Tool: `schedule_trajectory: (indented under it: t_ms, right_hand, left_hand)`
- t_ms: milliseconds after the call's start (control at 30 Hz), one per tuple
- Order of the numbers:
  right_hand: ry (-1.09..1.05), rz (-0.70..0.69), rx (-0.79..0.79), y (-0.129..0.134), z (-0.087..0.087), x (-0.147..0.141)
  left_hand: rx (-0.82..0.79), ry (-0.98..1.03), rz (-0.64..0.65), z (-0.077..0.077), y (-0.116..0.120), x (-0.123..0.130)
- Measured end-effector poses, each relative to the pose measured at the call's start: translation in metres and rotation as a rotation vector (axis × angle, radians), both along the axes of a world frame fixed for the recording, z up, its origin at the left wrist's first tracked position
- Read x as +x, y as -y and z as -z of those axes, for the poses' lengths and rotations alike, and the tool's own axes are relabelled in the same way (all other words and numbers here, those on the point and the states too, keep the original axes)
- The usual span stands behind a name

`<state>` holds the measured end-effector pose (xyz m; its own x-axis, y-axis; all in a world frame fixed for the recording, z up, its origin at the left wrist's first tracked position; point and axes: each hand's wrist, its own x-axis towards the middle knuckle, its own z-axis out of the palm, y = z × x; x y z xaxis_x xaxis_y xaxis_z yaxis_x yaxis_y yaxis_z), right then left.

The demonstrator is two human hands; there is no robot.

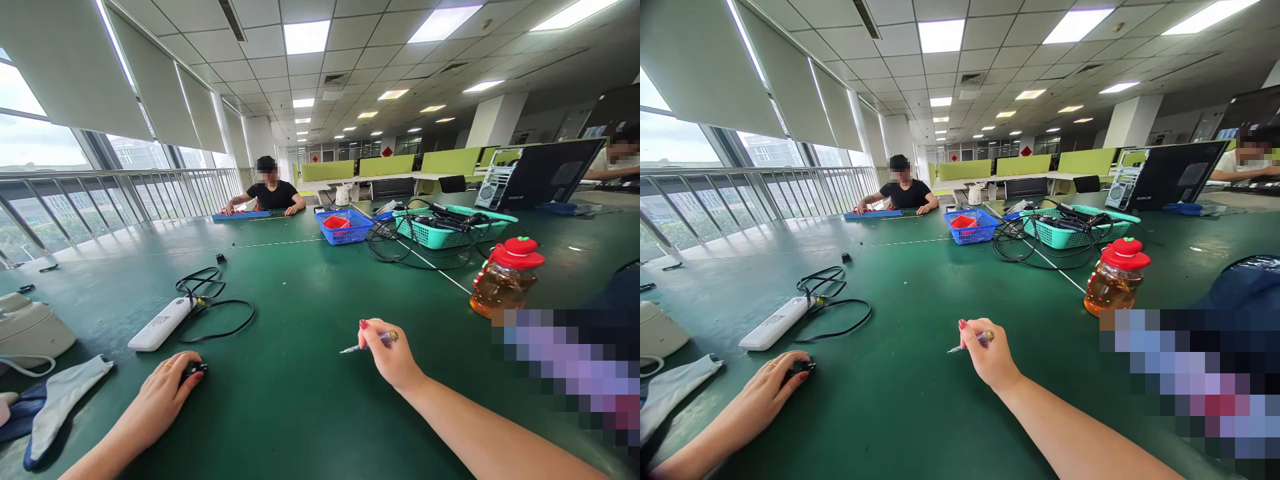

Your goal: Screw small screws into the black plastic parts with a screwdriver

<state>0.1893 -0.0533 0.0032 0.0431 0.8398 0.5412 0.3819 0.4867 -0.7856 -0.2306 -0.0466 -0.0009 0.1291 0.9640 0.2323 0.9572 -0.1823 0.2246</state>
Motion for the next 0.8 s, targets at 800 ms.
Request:
schedule_trajectory:
  t_ms: [800]
  right_hand:
    - [0.031, -0.003, 0.020, 0.000, 0.002, 0.000]
  left_hand:
    - [0.185, 0.415, -0.001, -0.012, -0.002, -0.028]
